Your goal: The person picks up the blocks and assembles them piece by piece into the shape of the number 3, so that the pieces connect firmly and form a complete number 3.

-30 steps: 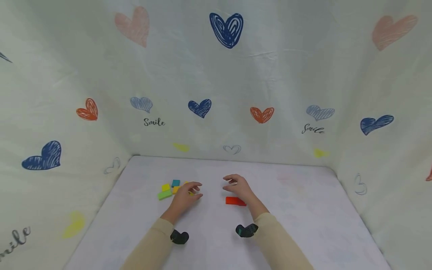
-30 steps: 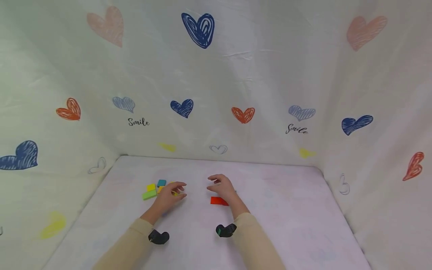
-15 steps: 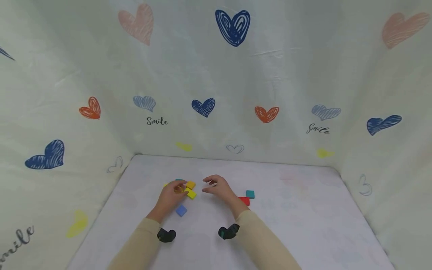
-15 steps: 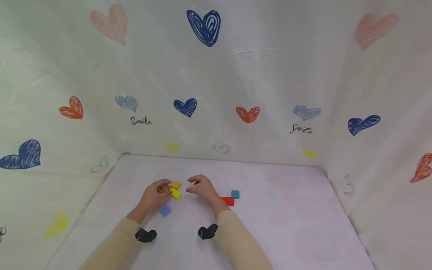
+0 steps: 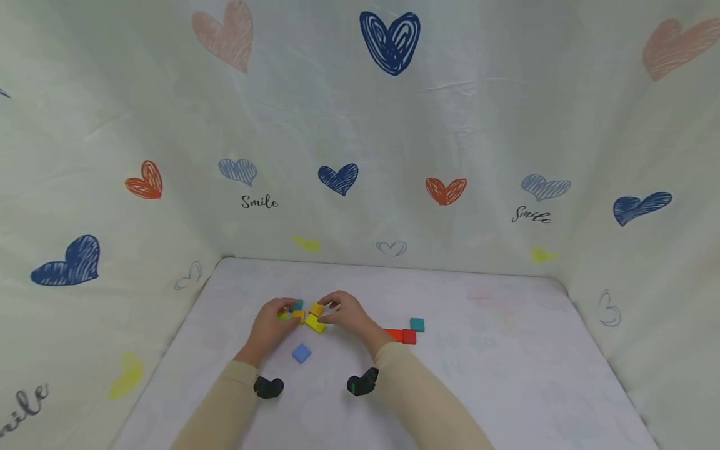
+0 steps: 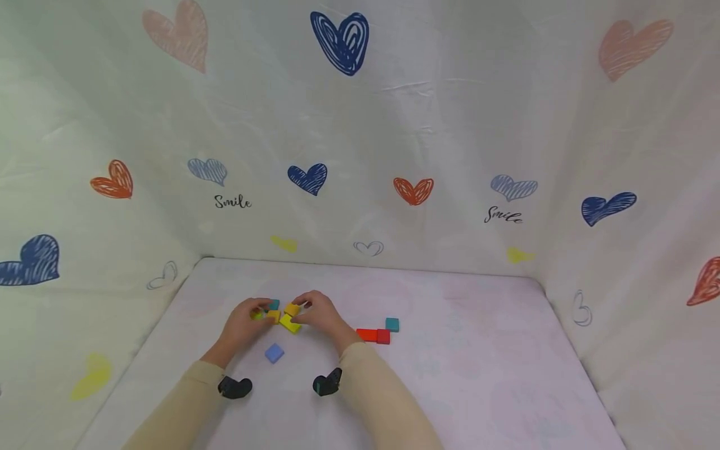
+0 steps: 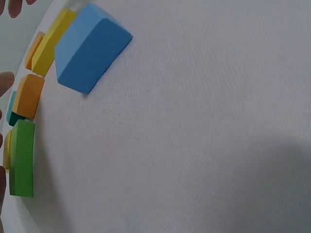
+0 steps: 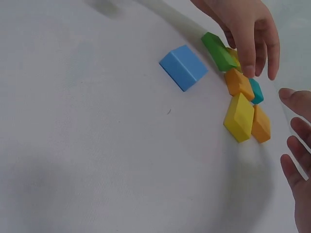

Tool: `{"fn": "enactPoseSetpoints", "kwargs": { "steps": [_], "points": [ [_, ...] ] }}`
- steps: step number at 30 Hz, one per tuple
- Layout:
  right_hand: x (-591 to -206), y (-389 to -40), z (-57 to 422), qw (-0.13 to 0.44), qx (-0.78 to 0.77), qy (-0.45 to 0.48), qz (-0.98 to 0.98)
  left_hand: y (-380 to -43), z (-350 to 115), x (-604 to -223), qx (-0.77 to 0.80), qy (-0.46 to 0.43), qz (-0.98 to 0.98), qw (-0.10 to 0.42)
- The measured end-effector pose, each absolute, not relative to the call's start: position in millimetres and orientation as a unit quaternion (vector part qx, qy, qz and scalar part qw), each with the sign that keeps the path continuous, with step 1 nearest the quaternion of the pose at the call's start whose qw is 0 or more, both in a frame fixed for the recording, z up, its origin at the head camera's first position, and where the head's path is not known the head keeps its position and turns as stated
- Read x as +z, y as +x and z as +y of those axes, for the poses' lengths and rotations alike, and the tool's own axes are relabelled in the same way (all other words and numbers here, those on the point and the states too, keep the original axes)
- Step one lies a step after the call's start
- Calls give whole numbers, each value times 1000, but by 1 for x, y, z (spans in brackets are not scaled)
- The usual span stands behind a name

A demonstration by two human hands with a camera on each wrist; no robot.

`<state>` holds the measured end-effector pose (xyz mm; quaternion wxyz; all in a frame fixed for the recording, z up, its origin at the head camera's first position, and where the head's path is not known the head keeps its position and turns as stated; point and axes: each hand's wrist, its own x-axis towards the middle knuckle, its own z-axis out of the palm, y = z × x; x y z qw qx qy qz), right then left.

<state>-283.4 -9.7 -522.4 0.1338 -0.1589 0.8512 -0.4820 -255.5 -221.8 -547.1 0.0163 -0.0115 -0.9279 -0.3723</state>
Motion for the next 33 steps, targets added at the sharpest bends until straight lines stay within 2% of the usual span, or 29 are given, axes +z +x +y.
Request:
{"fn": "enactPoseSetpoints", "kwargs": {
  "steps": [4, 13, 33],
  "points": [
    [-527, -286, -15, 142, -481, -155, 851, -257, -228, -551, -338, -19, -941, 24],
    [-537, -295, -19, 138, -473, -161, 855, -264, -231, -558, -344, -16, -939, -5],
    [-550, -300, -11, 110, -454, -153, 871, -270, -204, -561, -372, -56, -926, -23]
  ]
}}
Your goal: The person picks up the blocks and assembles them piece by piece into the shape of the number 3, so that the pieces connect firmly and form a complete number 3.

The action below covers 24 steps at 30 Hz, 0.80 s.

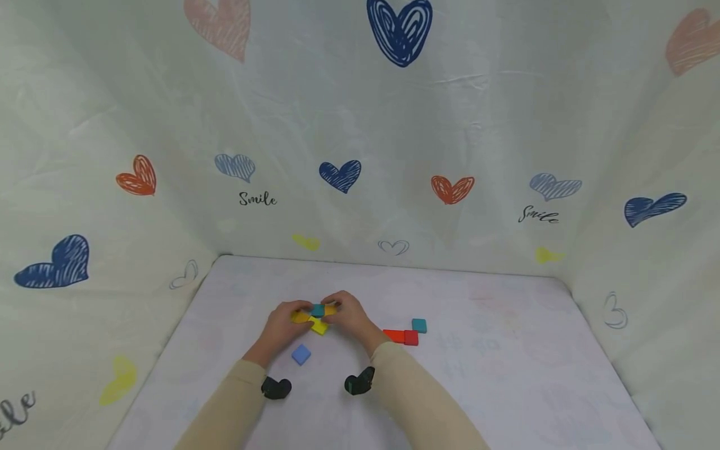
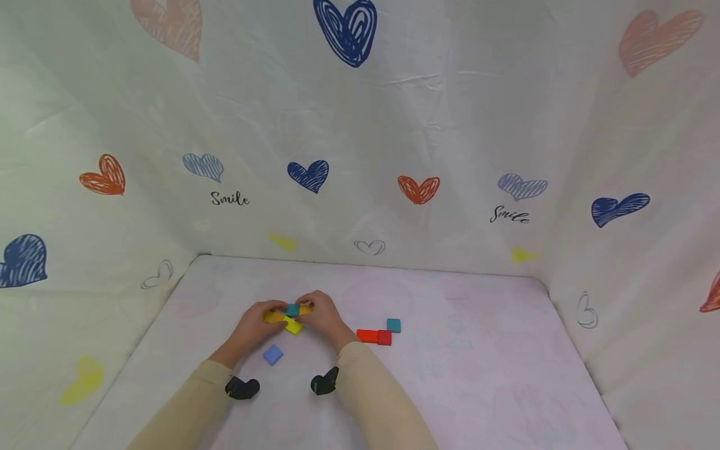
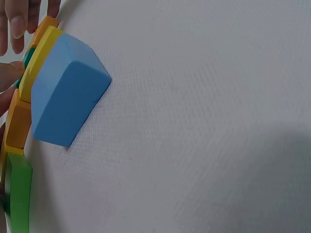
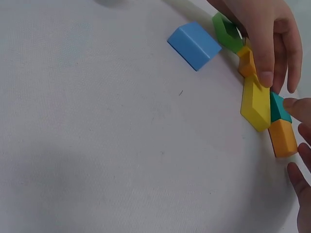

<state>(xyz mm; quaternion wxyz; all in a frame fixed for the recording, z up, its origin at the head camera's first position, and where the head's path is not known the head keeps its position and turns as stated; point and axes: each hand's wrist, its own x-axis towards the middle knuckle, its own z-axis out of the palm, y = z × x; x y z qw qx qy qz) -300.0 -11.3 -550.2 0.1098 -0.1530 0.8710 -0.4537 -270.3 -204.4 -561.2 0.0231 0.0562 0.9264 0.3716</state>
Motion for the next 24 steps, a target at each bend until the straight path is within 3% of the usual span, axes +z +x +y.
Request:
{"fn": "enactPoseSetpoints", "kwargs": {
  "steps": [24],
  "points": [
    [-561, -299, -19, 94, -397, -129, 904, -256, -215, -549, 424, 40, 905, 4]
  ]
}}
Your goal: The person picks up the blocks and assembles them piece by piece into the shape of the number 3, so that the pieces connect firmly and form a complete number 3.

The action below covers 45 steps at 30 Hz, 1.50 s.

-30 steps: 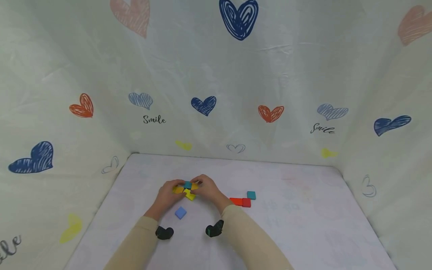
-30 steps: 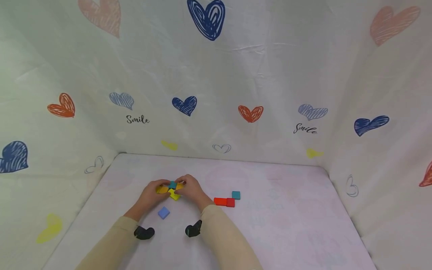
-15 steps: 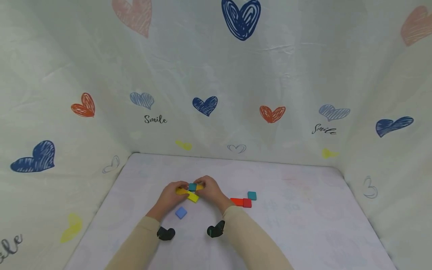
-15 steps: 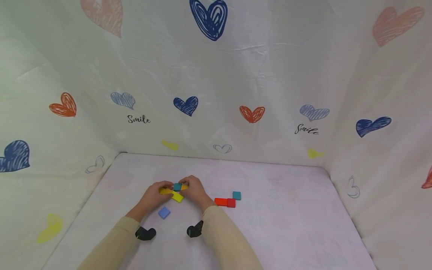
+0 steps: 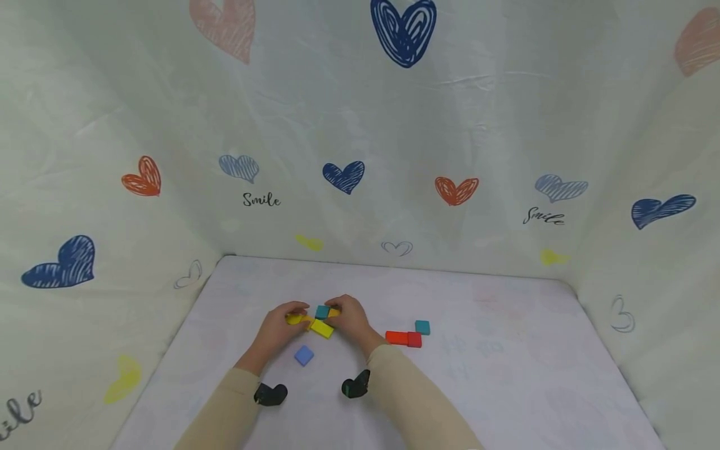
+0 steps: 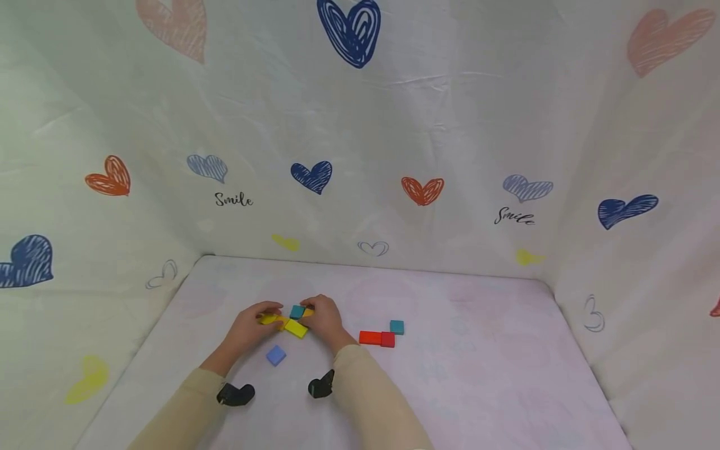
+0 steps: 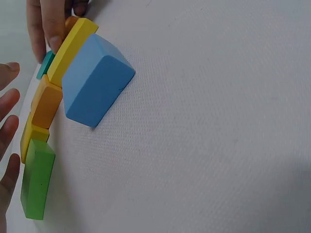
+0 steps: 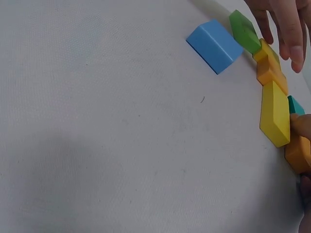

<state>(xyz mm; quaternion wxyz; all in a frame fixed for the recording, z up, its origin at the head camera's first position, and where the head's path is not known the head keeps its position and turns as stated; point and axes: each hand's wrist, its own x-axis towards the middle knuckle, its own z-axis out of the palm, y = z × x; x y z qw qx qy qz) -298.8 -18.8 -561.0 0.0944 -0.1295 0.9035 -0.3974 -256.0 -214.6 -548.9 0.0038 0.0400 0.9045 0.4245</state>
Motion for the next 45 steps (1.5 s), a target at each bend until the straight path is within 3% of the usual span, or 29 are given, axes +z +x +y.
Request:
{"fn": "enactPoseSetpoints", "kwargs": {
  "steps": [6, 23, 45],
  "points": [
    [-561, -299, -21, 92, -371, -122, 916, -254, -215, -546, 415, 43, 909, -7],
    [-549, -290, 9, 96, -479, -85, 868, -249, -195, -534, 426, 43, 904, -9],
    [-538, -257, 70, 2, -502, -89, 860, -246, -144, -528, 460, 111, 881, -13]
  ]
}}
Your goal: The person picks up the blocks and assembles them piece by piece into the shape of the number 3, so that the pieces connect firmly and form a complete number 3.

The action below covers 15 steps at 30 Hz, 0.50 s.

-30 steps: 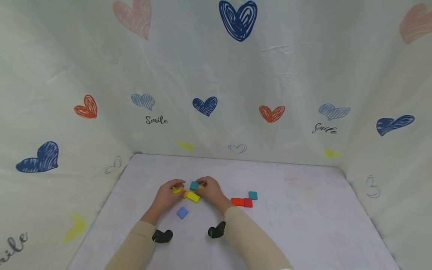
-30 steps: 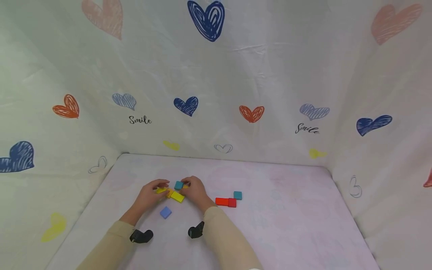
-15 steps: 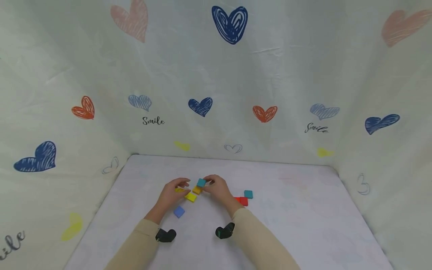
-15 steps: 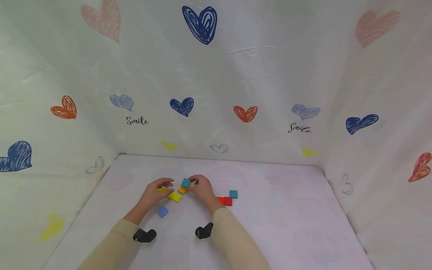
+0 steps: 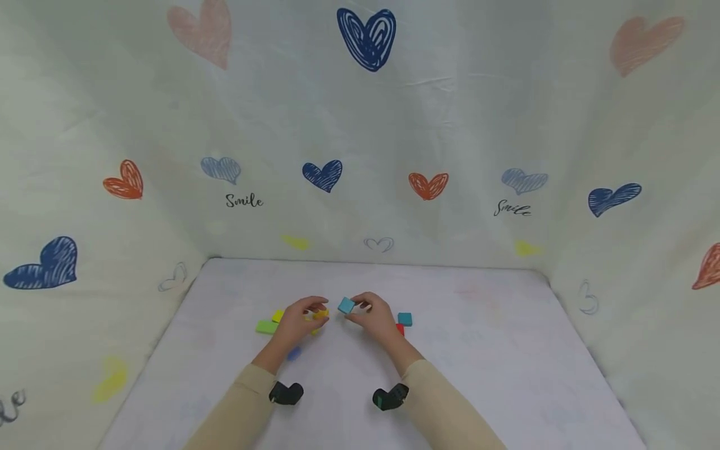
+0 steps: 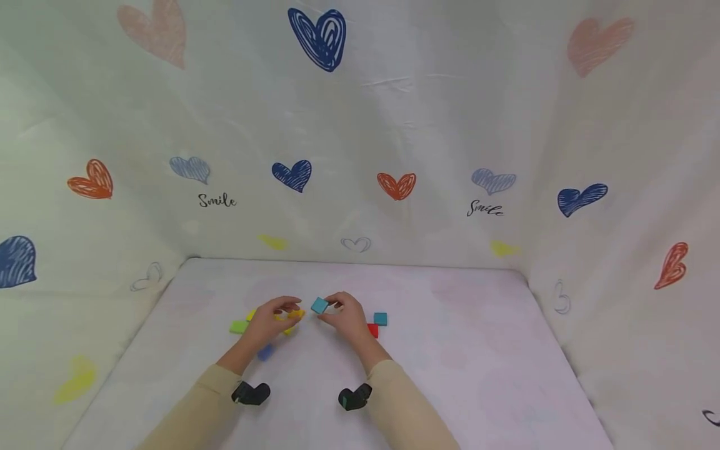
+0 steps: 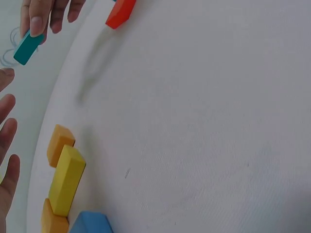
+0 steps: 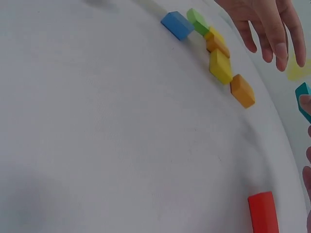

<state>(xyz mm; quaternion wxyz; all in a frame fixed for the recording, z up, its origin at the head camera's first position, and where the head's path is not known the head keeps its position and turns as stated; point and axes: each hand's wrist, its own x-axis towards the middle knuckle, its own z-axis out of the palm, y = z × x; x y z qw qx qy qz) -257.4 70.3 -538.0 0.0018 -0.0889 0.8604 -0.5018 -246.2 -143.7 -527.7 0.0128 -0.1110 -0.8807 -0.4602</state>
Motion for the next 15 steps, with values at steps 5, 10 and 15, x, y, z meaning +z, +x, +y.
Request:
{"fn": "enactPoseSetpoints", "kwargs": {
  "steps": [5, 10, 15],
  "points": [
    [-540, -248, 88, -19, -508, -66, 859, -244, -129, -534, -468, -131, -874, 12],
    [-541, -237, 106, -38, -531, -30, 846, -243, -115, -537, -476, -146, -867, 11],
    [-543, -228, 120, -59, -554, 15, 830, -241, -101, -536, -474, -166, -864, -3]
  ]
}}
